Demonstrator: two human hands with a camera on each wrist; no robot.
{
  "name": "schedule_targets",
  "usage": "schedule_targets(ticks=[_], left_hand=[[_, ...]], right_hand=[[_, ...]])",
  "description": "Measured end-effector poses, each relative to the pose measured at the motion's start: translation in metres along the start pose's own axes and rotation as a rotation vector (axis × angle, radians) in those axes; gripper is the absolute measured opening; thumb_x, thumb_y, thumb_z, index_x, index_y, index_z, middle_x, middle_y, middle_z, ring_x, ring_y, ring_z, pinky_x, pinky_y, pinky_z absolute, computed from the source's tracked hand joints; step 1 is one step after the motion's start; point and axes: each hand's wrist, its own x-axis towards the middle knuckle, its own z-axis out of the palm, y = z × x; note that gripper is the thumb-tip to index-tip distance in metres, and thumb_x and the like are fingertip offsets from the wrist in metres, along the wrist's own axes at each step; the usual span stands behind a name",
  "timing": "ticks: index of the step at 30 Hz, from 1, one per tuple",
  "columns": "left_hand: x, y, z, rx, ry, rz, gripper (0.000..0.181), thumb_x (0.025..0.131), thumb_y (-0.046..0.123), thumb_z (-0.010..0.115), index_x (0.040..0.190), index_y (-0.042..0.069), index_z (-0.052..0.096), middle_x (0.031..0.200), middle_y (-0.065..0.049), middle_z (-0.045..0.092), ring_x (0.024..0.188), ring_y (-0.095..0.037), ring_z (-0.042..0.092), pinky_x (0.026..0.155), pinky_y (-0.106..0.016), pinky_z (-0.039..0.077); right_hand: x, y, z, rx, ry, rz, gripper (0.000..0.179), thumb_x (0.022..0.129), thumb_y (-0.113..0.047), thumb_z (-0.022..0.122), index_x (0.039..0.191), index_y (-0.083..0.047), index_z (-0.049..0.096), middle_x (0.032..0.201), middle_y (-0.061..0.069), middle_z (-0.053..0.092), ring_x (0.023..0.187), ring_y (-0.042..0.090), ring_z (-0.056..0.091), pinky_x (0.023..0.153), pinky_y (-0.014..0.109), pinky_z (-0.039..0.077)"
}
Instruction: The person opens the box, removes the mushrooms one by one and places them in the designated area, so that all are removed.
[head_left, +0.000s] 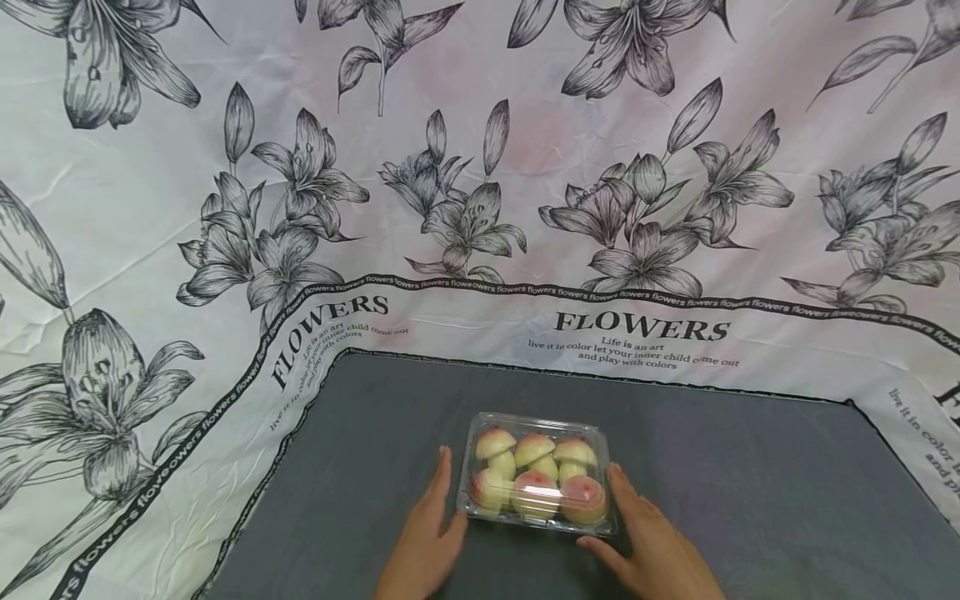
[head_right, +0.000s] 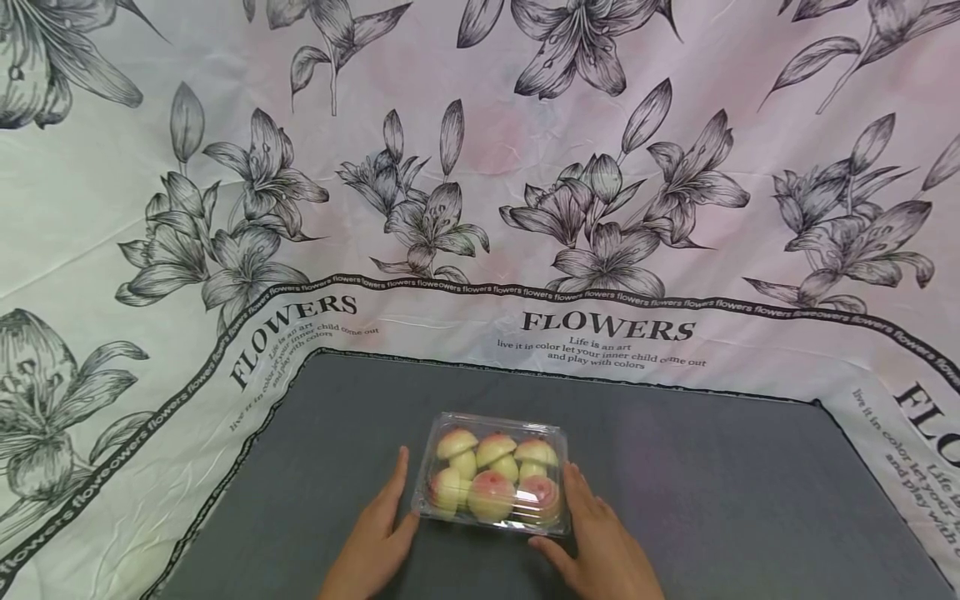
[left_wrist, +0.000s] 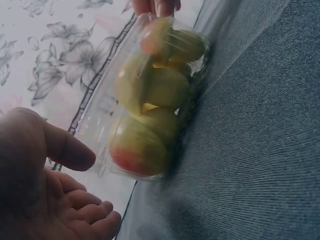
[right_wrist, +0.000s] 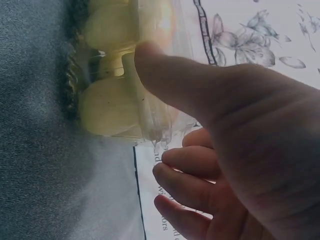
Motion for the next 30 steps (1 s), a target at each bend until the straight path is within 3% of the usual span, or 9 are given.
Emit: schedule_targets(ticks=[7,11,14,17,21,30], left_hand=[[-0.003,-0.004,0.001,-0.006,-0.021,-0.006,0.077,0.105,0.02,0.057,0.171,0.013,0.018,0.172,-0.018,0.025,0.156,-0.044,0.027,0.125,-0.068,0.023],[-0.004,-0.006,0.002,-0.066,-0.036,0.013,0.069,0.107,0.02,0.055,0.169,0.01,0.025,0.169,-0.017,0.032,0.153,-0.042,0.036,0.124,-0.064,0.029],[-0.004,-0.009,0.004,-0.129,-0.043,0.039,0.066,0.108,0.017,0.053,0.168,0.008,0.028,0.168,-0.016,0.034,0.151,-0.038,0.04,0.123,-0.056,0.034],[-0.002,-0.012,0.006,-0.2,-0.045,0.051,0.065,0.108,0.014,0.053,0.167,0.006,0.028,0.167,-0.019,0.035,0.149,-0.037,0.042,0.121,-0.047,0.037],[0.001,-0.015,0.009,-0.283,-0.04,0.055,0.063,0.108,0.011,0.054,0.165,0.002,0.03,0.165,-0.024,0.036,0.149,-0.036,0.042,0.117,-0.036,0.042],[0.006,-0.016,0.013,-0.335,0.001,0.068,0.061,0.108,0.015,0.058,0.161,-0.004,0.036,0.162,-0.027,0.039,0.147,-0.038,0.043,0.11,-0.024,0.046]], right_hand=[[-0.001,0.003,0.003,0.009,0.034,-0.044,0.101,0.09,-0.049,0.082,0.163,0.003,0.036,0.161,0.025,0.044,0.133,0.046,0.06,0.101,0.063,0.055],[-0.001,0.003,0.004,0.011,0.058,-0.052,0.099,0.089,-0.05,0.082,0.161,0.003,0.04,0.153,0.028,0.054,0.121,0.044,0.068,0.093,0.06,0.06],[-0.001,0.003,0.004,0.005,0.093,-0.066,0.096,0.087,-0.051,0.084,0.157,0.003,0.046,0.13,0.029,0.069,0.102,0.038,0.076,0.082,0.055,0.063],[-0.001,0.003,0.005,-0.009,0.12,-0.072,0.092,0.086,-0.051,0.085,0.154,0.002,0.052,0.094,0.018,0.078,0.079,0.025,0.076,0.072,0.049,0.064],[-0.001,0.004,0.005,-0.042,0.137,-0.078,0.087,0.086,-0.051,0.084,0.151,0.0,0.057,0.063,0.001,0.066,0.061,0.011,0.065,0.063,0.044,0.062],[-0.003,0.006,0.006,-0.065,0.171,-0.11,0.072,0.091,-0.043,0.082,0.146,-0.001,0.062,0.048,-0.01,0.042,0.044,0.002,0.039,0.047,0.029,0.049]])
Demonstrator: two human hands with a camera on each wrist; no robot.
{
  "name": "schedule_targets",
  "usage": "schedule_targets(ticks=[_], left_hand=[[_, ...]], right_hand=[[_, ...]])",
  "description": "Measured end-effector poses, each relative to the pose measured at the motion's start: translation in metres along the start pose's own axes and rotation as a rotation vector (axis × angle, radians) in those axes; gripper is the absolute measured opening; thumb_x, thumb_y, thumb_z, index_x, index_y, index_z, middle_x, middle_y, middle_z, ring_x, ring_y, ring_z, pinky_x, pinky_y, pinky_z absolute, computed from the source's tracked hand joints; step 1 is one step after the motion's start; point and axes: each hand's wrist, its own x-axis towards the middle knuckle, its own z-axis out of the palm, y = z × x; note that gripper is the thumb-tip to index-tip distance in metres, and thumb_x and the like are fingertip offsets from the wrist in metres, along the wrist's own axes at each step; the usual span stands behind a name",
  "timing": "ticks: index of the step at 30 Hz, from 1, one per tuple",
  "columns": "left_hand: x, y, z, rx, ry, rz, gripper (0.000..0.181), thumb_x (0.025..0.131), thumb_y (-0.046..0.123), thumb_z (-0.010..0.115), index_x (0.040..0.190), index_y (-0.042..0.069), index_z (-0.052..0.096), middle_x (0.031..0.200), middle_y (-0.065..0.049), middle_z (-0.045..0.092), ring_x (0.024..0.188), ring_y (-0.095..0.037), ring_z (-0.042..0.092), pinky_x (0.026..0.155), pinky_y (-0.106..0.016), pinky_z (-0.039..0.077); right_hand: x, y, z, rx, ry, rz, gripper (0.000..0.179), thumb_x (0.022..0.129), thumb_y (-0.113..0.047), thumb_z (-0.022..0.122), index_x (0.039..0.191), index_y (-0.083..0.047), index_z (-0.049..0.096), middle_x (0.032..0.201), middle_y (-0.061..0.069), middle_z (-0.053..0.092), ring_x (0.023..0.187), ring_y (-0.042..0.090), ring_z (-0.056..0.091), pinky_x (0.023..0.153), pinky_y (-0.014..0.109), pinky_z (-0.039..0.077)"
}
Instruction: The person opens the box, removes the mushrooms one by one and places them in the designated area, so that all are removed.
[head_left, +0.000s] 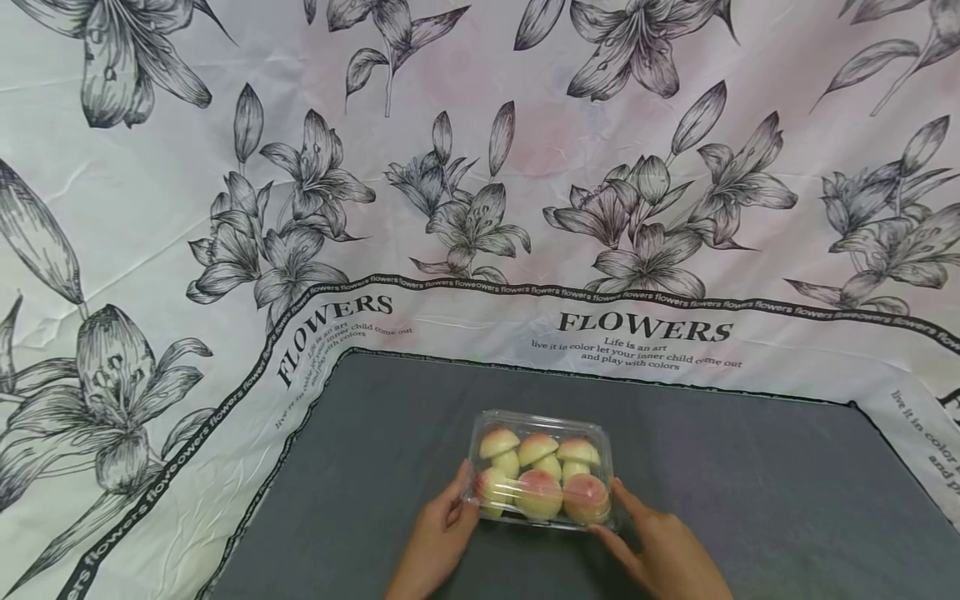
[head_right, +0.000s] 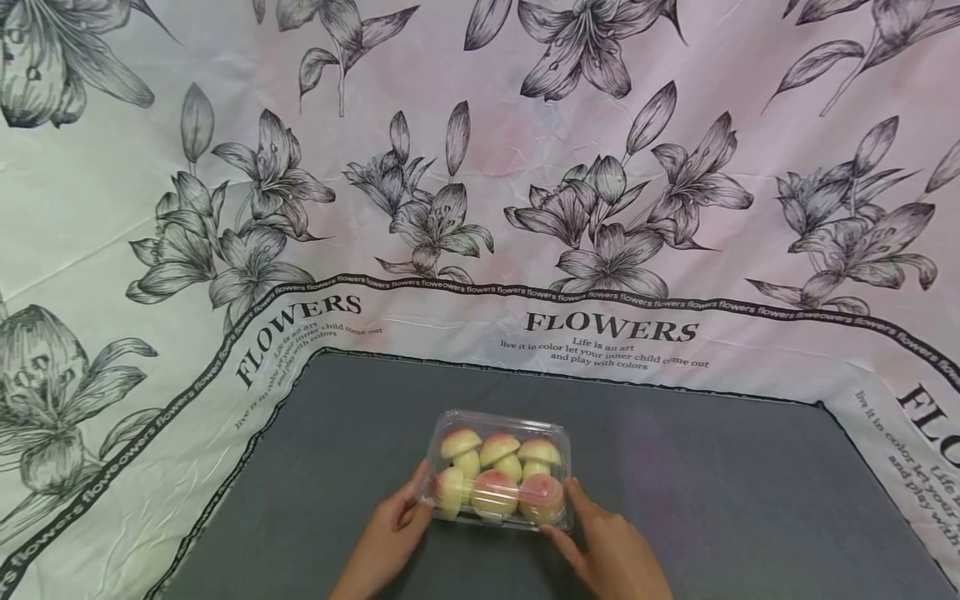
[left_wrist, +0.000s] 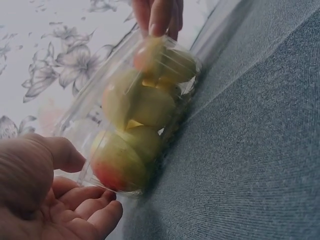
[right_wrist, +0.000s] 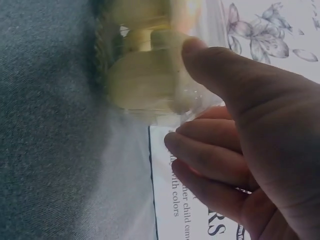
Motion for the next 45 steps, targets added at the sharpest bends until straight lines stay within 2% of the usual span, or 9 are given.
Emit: schedule_targets(ticks=[12,17,23,27,30,36,38,42,45], left_hand=[[0.003,0.003,0.004,0.029,0.027,-0.026,0.063,0.104,0.015,0.063,0.158,-0.008,0.04,0.159,-0.031,0.041,0.141,-0.042,0.05,0.105,-0.025,0.052],[0.004,0.003,0.006,0.039,0.043,-0.041,0.061,0.103,0.012,0.064,0.156,-0.007,0.042,0.158,-0.029,0.043,0.141,-0.04,0.05,0.104,-0.024,0.052],[0.005,0.003,0.007,0.047,0.059,-0.03,0.06,0.101,0.01,0.064,0.155,-0.007,0.044,0.158,-0.025,0.044,0.14,-0.037,0.051,0.103,-0.022,0.052],[0.003,0.004,0.007,0.046,0.075,-0.002,0.058,0.1,0.007,0.063,0.154,-0.008,0.047,0.155,-0.025,0.048,0.135,-0.036,0.056,0.101,-0.021,0.053],[0.002,0.004,0.005,0.052,0.083,0.034,0.057,0.099,0.005,0.061,0.152,-0.01,0.048,0.151,-0.027,0.051,0.132,-0.037,0.058,0.102,-0.025,0.054],[0.003,0.005,0.004,0.08,0.093,0.031,0.058,0.098,0.006,0.061,0.153,-0.007,0.048,0.151,-0.025,0.053,0.132,-0.035,0.058,0.103,-0.026,0.053],[0.003,0.006,0.005,0.083,0.099,0.019,0.058,0.098,0.006,0.061,0.153,-0.006,0.049,0.151,-0.024,0.053,0.132,-0.033,0.059,0.103,-0.024,0.052],[0.003,0.006,0.006,0.083,0.109,0.019,0.059,0.097,0.006,0.062,0.153,-0.006,0.049,0.149,-0.025,0.055,0.131,-0.034,0.059,0.102,-0.024,0.053],[0.002,0.006,0.007,0.071,0.102,0.017,0.06,0.097,0.005,0.062,0.154,-0.006,0.048,0.149,-0.025,0.055,0.132,-0.034,0.059,0.101,-0.023,0.054]], right_hand=[[-0.004,-0.002,0.013,-0.052,0.271,-0.093,0.053,0.081,-0.026,0.091,0.126,-0.002,0.075,0.044,-0.021,0.026,0.042,-0.007,0.016,0.038,0.02,0.025],[-0.004,-0.001,0.019,-0.106,0.36,-0.114,0.048,0.077,-0.024,0.091,0.12,-0.005,0.078,0.045,-0.019,0.028,0.045,-0.004,0.018,0.037,0.023,0.026],[-0.004,0.0,0.024,-0.124,0.46,-0.155,0.045,0.074,-0.019,0.089,0.116,-0.007,0.08,0.047,-0.012,0.042,0.047,-0.002,0.021,0.035,0.025,0.027],[-0.005,-0.002,0.022,-0.11,0.508,-0.14,0.025,0.078,-0.013,0.087,0.101,-0.007,0.082,0.058,0.001,0.065,0.039,0.007,0.046,0.034,0.033,0.04],[-0.005,-0.005,0.018,-0.085,0.475,-0.092,0.013,0.085,-0.014,0.085,0.095,-0.006,0.082,0.072,0.01,0.076,0.046,0.02,0.063,0.039,0.041,0.051],[-0.009,-0.013,0.011,-0.018,0.262,0.033,0.029,0.09,-0.023,0.082,0.115,-0.008,0.081,0.046,-0.01,0.045,0.044,0.001,0.025,0.039,0.027,0.033],[-0.009,-0.015,0.008,-0.015,0.2,0.07,0.042,0.088,-0.035,0.085,0.12,-0.009,0.079,0.045,-0.012,0.037,0.041,0.001,0.025,0.039,0.026,0.032],[-0.008,-0.018,0.006,-0.039,0.1,0.143,0.07,0.08,-0.059,0.086,0.125,-0.007,0.077,0.05,-0.004,0.05,0.039,0.01,0.042,0.039,0.035,0.042],[-0.007,-0.019,0.008,-0.065,0.093,0.148,0.07,0.079,-0.059,0.087,0.124,-0.007,0.077,0.053,0.0,0.055,0.04,0.012,0.046,0.039,0.037,0.044]])
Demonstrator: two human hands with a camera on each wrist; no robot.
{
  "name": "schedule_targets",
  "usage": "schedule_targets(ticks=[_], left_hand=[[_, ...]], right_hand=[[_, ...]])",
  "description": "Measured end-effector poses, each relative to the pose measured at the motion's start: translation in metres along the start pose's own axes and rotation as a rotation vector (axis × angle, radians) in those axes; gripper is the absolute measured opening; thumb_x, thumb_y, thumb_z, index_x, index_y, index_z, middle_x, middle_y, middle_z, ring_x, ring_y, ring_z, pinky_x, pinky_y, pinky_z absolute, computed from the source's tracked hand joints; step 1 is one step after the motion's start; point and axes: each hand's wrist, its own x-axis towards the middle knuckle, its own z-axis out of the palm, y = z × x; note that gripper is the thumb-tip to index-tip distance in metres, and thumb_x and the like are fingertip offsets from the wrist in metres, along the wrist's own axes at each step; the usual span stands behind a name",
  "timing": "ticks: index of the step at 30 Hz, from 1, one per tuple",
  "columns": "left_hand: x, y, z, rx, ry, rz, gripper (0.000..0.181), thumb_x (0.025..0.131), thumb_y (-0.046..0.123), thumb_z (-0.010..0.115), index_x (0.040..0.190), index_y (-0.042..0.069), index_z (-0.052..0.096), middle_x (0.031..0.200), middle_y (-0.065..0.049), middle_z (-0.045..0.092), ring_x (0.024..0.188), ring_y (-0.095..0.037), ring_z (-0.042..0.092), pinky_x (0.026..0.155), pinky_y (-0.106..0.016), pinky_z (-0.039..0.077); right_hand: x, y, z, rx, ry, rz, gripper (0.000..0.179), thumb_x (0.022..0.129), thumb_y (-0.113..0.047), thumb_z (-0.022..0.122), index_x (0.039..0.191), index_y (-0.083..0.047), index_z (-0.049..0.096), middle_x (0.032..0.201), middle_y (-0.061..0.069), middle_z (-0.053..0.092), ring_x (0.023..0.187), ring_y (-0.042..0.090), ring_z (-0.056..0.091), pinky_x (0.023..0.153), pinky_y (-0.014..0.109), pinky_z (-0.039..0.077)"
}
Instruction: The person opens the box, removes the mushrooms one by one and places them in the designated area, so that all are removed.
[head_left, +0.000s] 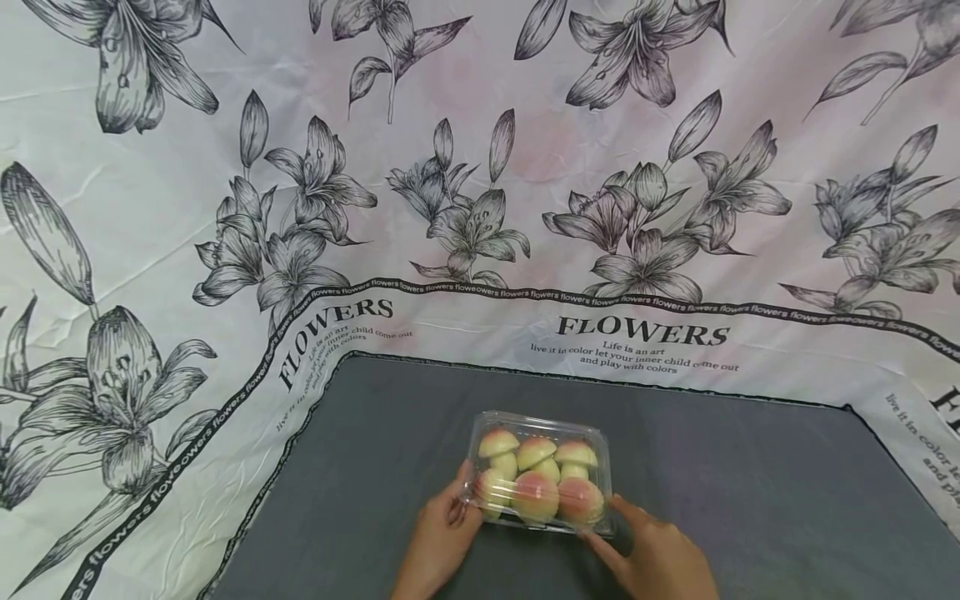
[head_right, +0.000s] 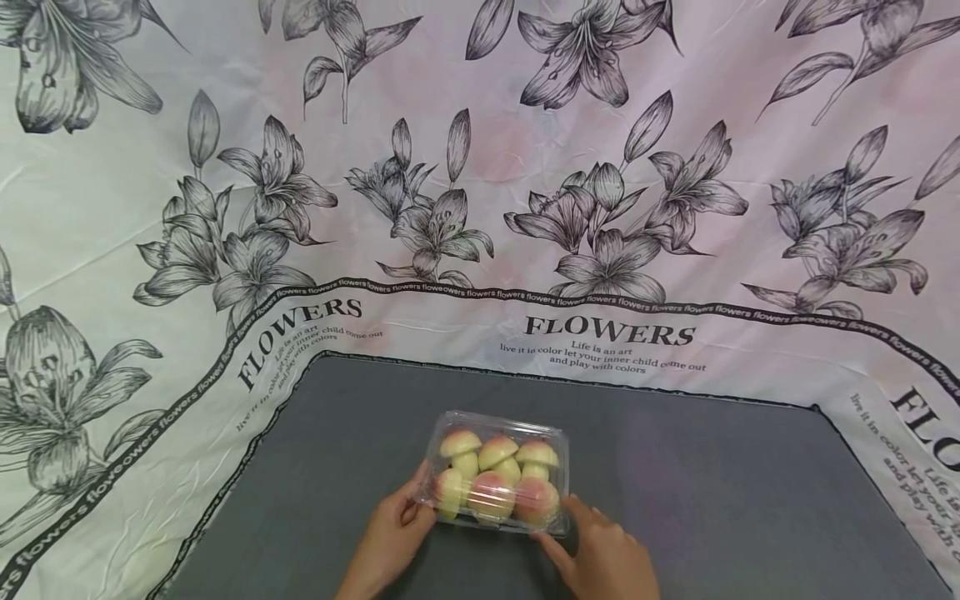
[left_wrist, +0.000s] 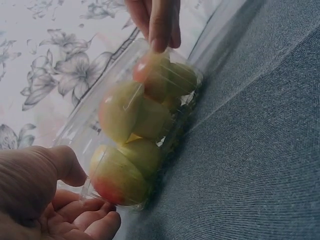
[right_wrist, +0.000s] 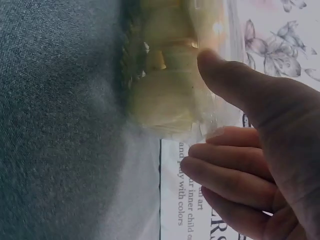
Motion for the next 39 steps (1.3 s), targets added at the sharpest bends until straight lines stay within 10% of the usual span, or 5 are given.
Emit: schedule_targets(ticks=[6,13,18,29,39], left_hand=[[0.001,0.0,-0.001,0.025,-0.011,-0.018,0.057,0.096,0.007,0.062,0.152,-0.004,0.053,0.151,-0.02,0.055,0.132,-0.028,0.059,0.102,-0.025,0.054],[0.002,0.003,-0.003,0.127,0.001,-0.071,0.057,0.094,0.012,0.066,0.149,0.004,0.059,0.084,-0.002,0.068,0.071,0.002,0.046,0.065,-0.013,0.041],[0.002,0.003,-0.001,0.134,-0.004,-0.065,0.062,0.092,0.013,0.067,0.152,0.0,0.055,0.122,-0.013,0.074,0.101,-0.012,0.07,0.087,-0.025,0.059],[0.005,0.002,0.001,0.133,0.018,-0.09,0.062,0.094,0.014,0.064,0.153,0.0,0.051,0.152,-0.016,0.055,0.131,-0.03,0.062,0.101,-0.039,0.059],[0.003,0.005,0.001,0.186,0.068,-0.048,0.067,0.089,0.011,0.064,0.155,0.005,0.052,0.104,-0.009,0.078,0.08,0.001,0.06,0.072,-0.016,0.052]], right_hand=[[-0.001,0.004,0.009,-0.051,0.177,-0.141,0.049,0.08,-0.045,0.091,0.112,-0.01,0.079,0.074,0.011,0.073,0.044,0.017,0.055,0.038,0.04,0.047],[0.003,0.007,0.022,-0.103,0.427,-0.302,0.033,0.078,-0.029,0.086,0.101,-0.008,0.076,0.076,0.017,0.076,0.044,0.029,0.062,0.032,0.041,0.042],[0.005,0.004,0.032,-0.093,0.595,-0.342,0.035,0.085,-0.036,0.06,0.098,-0.005,0.073,0.065,0.014,0.067,0.033,0.025,0.046,0.028,0.037,0.029],[0.01,-0.004,0.033,-0.149,0.672,-0.391,0.039,0.095,-0.028,0.044,0.09,-0.001,0.072,0.077,0.014,0.076,0.064,0.04,0.074,0.044,0.053,0.057],[0.013,-0.007,0.017,-0.185,0.703,-0.452,0.056,0.108,-0.029,0.033,0.077,0.001,0.069,0.08,0.015,0.077,0.061,0.033,0.073,0.064,0.054,0.065]])
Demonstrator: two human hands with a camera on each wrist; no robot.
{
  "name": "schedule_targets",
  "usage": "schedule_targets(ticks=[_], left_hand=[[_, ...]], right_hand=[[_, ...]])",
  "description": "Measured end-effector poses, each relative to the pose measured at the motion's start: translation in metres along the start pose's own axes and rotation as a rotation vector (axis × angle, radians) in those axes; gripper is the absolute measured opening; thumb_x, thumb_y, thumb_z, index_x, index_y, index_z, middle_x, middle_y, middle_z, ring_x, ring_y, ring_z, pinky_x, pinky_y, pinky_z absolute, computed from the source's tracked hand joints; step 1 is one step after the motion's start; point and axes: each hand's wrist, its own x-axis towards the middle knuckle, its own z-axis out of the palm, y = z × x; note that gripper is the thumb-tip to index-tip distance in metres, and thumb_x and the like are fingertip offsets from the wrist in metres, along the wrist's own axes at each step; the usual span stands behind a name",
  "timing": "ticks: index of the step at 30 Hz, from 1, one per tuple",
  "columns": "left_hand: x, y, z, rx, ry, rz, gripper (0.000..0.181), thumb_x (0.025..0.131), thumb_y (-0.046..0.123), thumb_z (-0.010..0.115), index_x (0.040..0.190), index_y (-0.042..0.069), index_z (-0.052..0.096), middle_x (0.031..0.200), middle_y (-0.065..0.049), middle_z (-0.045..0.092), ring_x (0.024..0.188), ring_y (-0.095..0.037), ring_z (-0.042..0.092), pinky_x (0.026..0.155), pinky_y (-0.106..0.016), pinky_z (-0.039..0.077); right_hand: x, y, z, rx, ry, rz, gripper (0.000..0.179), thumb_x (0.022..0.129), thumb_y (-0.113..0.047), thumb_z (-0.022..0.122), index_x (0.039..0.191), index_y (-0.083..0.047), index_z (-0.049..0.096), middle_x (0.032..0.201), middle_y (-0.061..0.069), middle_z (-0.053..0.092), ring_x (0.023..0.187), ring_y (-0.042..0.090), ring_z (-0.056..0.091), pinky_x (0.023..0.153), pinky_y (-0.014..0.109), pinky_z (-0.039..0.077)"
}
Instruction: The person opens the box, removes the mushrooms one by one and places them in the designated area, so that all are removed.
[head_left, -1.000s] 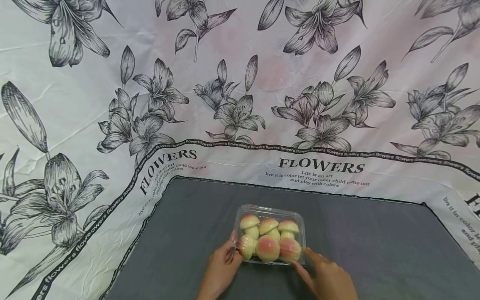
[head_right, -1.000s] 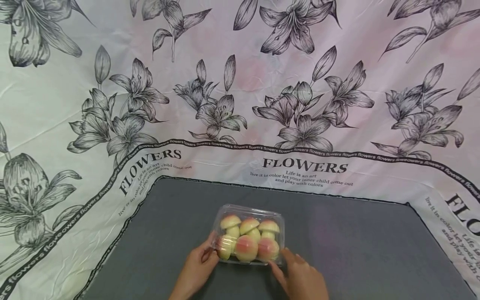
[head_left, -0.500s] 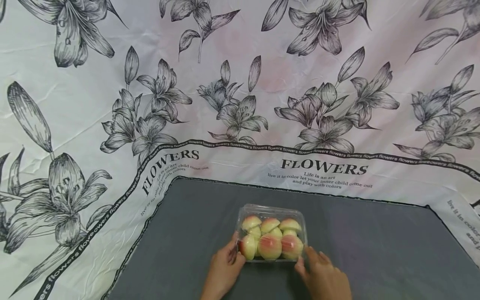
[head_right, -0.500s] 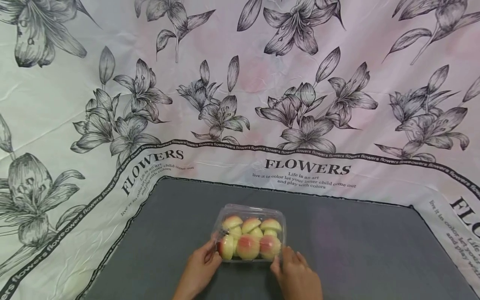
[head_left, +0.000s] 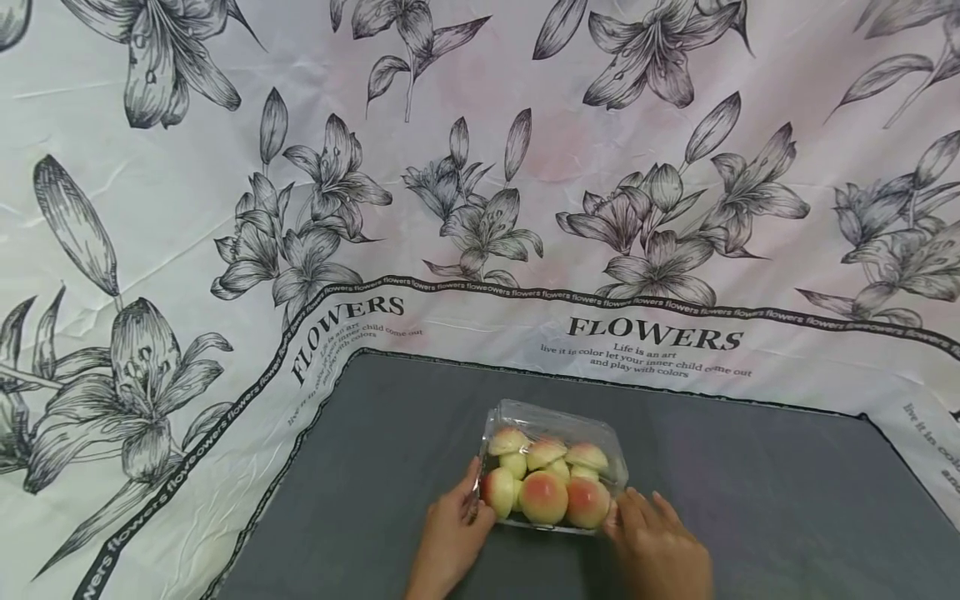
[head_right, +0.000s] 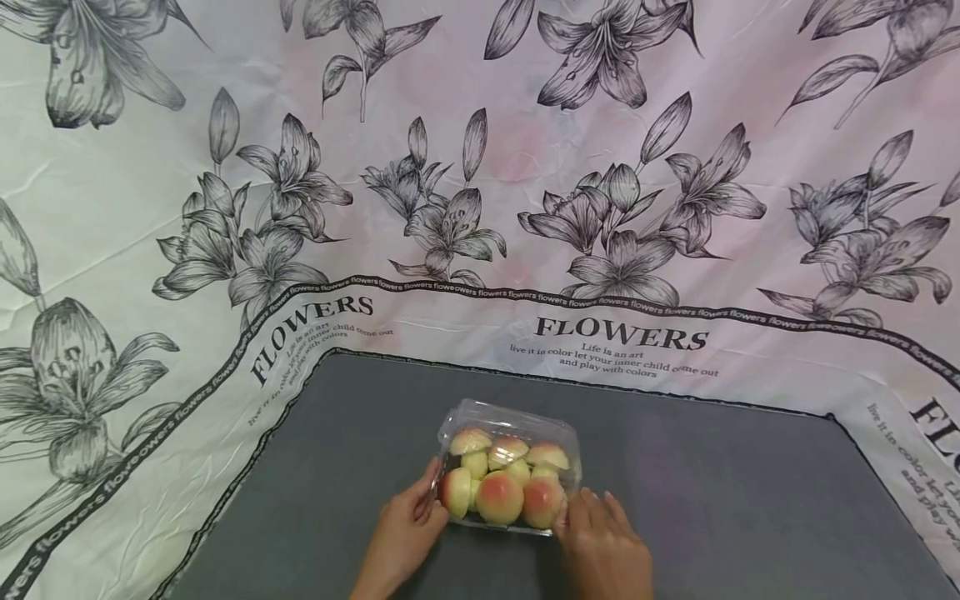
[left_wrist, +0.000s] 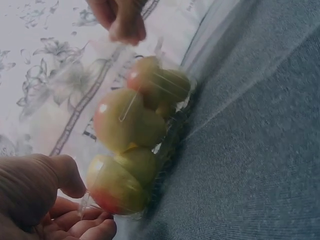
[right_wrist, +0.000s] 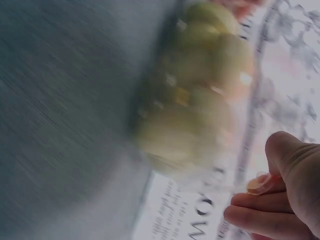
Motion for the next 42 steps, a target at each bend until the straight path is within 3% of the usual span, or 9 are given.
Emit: schedule_targets(ticks=[2,5,9,14,17,20,28,34,42], left_hand=[[0.001,0.0,0.0,-0.014,0.005,0.004,0.066,0.09,0.01,0.063,0.155,0.004,0.051,0.109,-0.01,0.078,0.084,-0.004,0.068,0.075,-0.018,0.057],[0.001,-0.002,-0.001,-0.047,0.012,0.018,0.064,0.091,0.007,0.061,0.153,-0.001,0.051,0.152,-0.016,0.056,0.123,-0.023,0.067,0.097,-0.032,0.06],[0.001,-0.002,-0.001,-0.062,-0.009,0.0,0.064,0.092,0.008,0.06,0.155,-0.001,0.049,0.153,-0.018,0.054,0.13,-0.033,0.062,0.101,-0.038,0.058],[0.001,-0.002,0.0,-0.059,-0.022,-0.008,0.064,0.094,0.01,0.059,0.156,0.0,0.047,0.151,-0.02,0.055,0.131,-0.033,0.062,0.102,-0.036,0.058],[0.001,-0.001,0.001,-0.064,-0.021,-0.004,0.064,0.094,0.01,0.059,0.157,0.0,0.047,0.151,-0.02,0.056,0.132,-0.032,0.062,0.102,-0.036,0.058],[0.003,-0.001,0.003,-0.072,-0.022,0.007,0.064,0.095,0.01,0.059,0.157,0.0,0.046,0.151,-0.02,0.056,0.132,-0.031,0.061,0.103,-0.035,0.057],[0.004,-0.003,0.004,-0.079,-0.019,0.01,0.063,0.096,0.01,0.059,0.157,0.001,0.047,0.151,-0.019,0.056,0.134,-0.029,0.059,0.105,-0.035,0.055],[0.004,-0.002,0.004,-0.08,-0.023,0.002,0.062,0.097,0.011,0.059,0.157,0.002,0.047,0.15,-0.019,0.057,0.134,-0.029,0.059,0.105,-0.036,0.055],[0.004,-0.002,0.004,-0.104,-0.04,-0.022,0.062,0.098,0.011,0.059,0.159,0.003,0.046,0.153,-0.02,0.055,0.141,-0.031,0.054,0.109,-0.04,0.053]], right_hand=[[0.007,0.002,-0.005,0.009,0.01,0.031,0.055,0.109,-0.03,0.035,0.077,0.001,0.068,0.083,0.017,0.078,0.063,0.035,0.075,0.065,0.055,0.065],[0.018,0.006,-0.01,0.016,0.011,0.048,0.051,0.109,-0.031,0.037,0.082,0.001,0.068,0.084,0.017,0.078,0.066,0.037,0.075,0.064,0.056,0.065],[0.031,0.011,-0.013,0.023,0.028,0.066,0.05,0.11,-0.035,0.039,0.092,0.0,0.07,0.086,0.018,0.079,0.065,0.04,0.075,0.048,0.056,0.06],[0.048,0.018,-0.016,0.085,-0.001,0.112,0.047,0.111,-0.04,0.049,0.104,-0.002,0.077,0.091,0.017,0.079,0.05,0.033,0.067,0.031,0.044,0.046],[0.059,0.023,-0.016,0.146,-0.035,0.139,0.024,0.103,-0.023,0.07,0.111,-0.002,0.077,0.09,0.017,0.08,0.051,0.032,0.068,0.036,0.045,0.05],[0.07,0.028,-0.016,0.191,-0.056,0.183,0.024,0.091,-0.008,0.082,0.113,-0.001,0.077,0.09,0.017,0.08,0.059,0.035,0.072,0.045,0.05,0.056],[0.091,0.038,-0.011,0.258,-0.1,0.248,0.024,0.095,-0.007,0.079,0.118,0.0,0.076,0.101,0.019,0.08,0.072,0.035,0.077,0.044,0.043,0.055],[0.102,0.046,-0.002,0.308,-0.113,0.308,0.026,0.097,-0.01,0.077,0.12,0.003,0.075,0.108,0.022,0.078,0.089,0.039,0.078,0.066,0.056,0.064],[0.113,0.056,0.011,0.384,-0.136,0.395,0.029,0.1,-0.013,0.074,0.125,0.001,0.074,0.113,0.021,0.078,0.097,0.04,0.078,0.078,0.058,0.064]])
